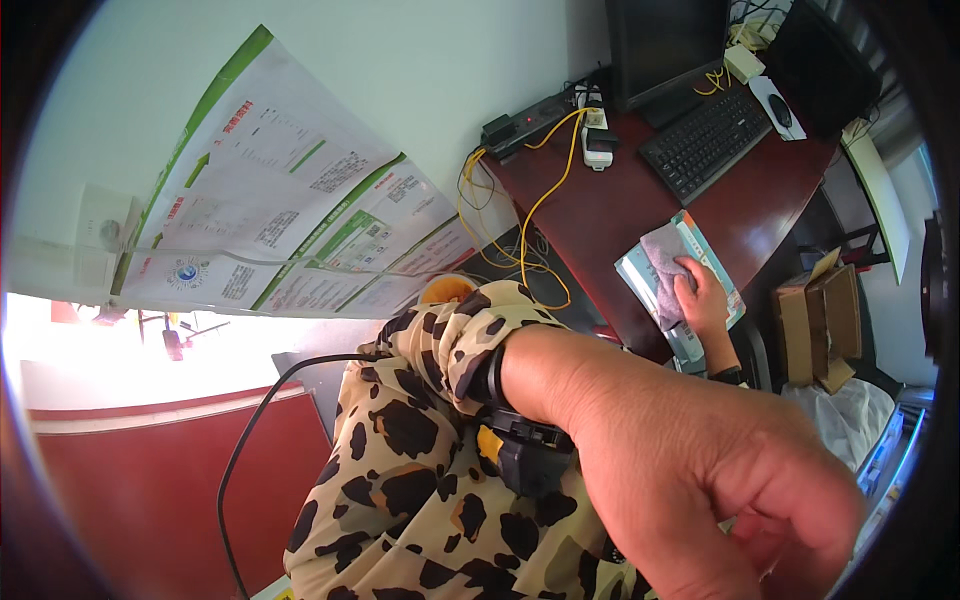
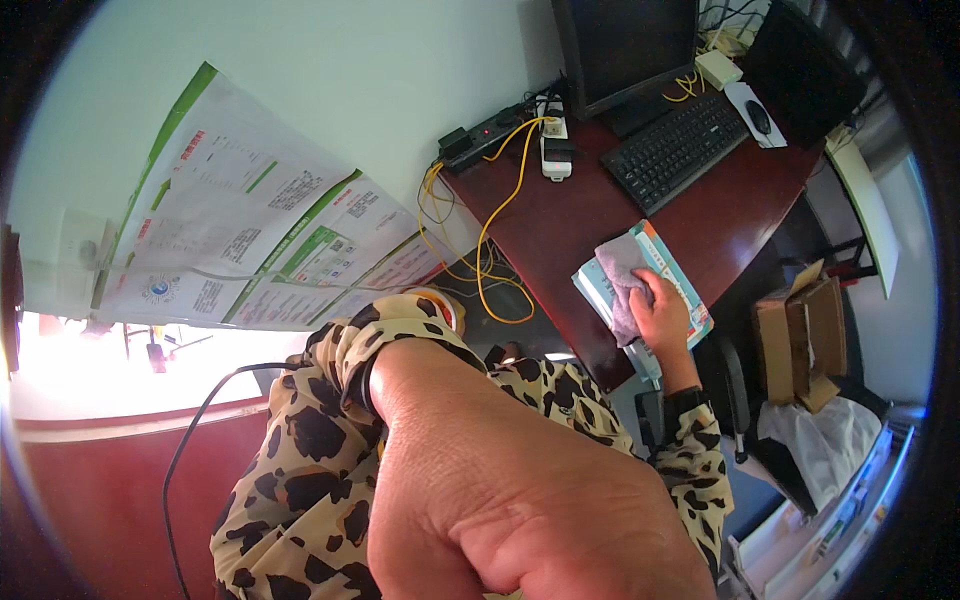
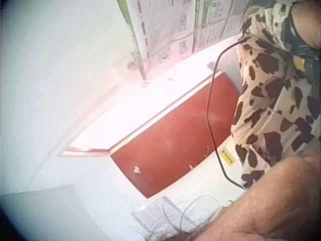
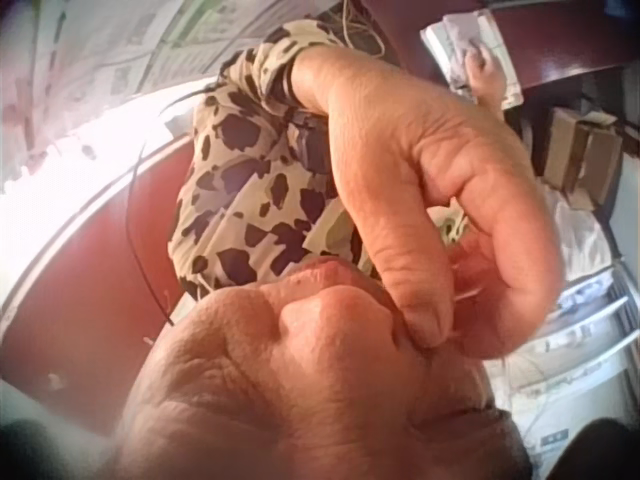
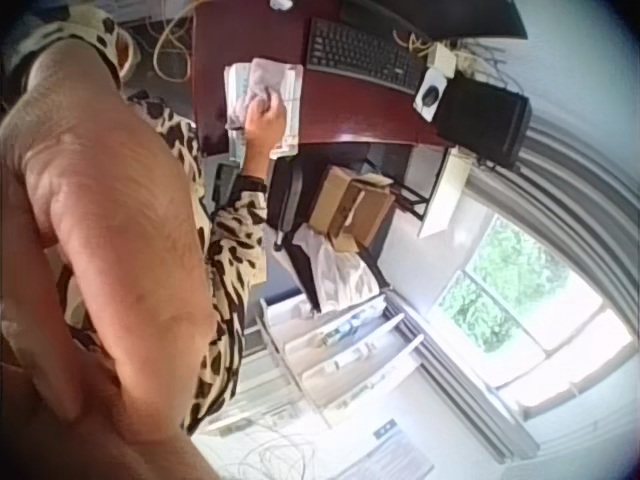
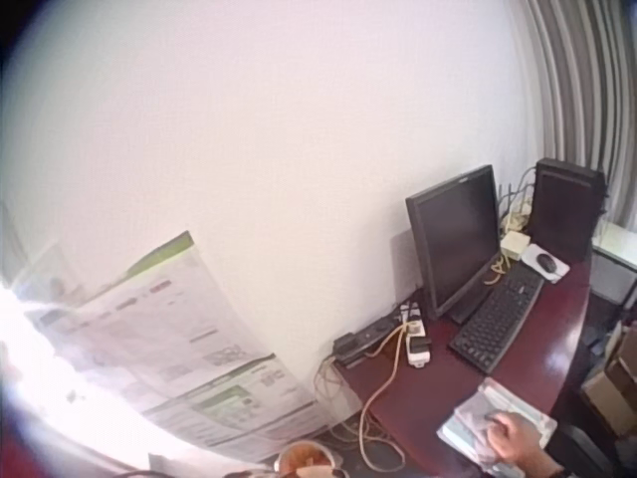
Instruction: Wiping down various surfaces and equipment including a desk, a computer tower, and a tablet using a cloth.
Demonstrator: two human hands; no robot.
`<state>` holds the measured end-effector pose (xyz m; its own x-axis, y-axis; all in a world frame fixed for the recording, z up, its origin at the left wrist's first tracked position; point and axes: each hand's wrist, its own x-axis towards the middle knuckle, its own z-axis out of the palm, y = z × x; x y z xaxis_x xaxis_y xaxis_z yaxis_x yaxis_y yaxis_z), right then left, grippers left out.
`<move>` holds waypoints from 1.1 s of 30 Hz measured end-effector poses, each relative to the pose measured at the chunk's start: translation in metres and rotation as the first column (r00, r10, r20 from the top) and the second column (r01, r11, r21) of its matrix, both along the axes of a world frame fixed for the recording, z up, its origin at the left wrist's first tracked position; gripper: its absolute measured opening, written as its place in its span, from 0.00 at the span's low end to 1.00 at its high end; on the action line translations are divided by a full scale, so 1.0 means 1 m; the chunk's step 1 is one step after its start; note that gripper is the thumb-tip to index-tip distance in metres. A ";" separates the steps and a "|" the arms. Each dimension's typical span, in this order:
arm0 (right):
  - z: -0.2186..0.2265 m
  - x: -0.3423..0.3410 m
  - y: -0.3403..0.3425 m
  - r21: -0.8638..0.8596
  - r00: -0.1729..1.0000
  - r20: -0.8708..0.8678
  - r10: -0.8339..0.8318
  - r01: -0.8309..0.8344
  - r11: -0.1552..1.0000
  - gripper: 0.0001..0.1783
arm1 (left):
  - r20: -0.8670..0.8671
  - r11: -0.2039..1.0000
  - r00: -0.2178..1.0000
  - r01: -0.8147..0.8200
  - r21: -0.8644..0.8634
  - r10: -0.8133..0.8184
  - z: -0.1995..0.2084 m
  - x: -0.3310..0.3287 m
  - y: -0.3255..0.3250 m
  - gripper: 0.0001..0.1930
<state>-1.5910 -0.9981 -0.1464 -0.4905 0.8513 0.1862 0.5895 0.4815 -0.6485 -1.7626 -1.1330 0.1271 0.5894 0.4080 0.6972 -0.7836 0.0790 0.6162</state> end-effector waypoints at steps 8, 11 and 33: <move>0.008 0.005 0.002 -0.017 0.997 -0.027 0.066 -0.066 0.998 0.17 | 0.244 0.981 0.965 0.133 -0.138 -0.096 0.003 0.034 0.006 0.18; 0.004 0.009 0.006 0.002 0.994 -0.039 0.105 -0.105 0.994 0.17 | -0.302 0.998 0.952 -0.028 0.054 0.043 -0.032 0.026 0.035 0.09; 0.024 -0.003 -0.002 -0.104 0.994 0.087 -0.060 0.068 0.992 0.16 | -0.823 0.075 -0.567 -0.820 0.567 0.020 -0.311 -0.106 0.230 0.39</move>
<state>-1.5940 -0.9999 -0.1223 -0.4443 0.8943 0.0531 0.6711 0.3716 -0.6415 -1.8683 -0.9033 -0.1835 -0.6181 0.7374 -0.2725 0.4249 0.6050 0.6734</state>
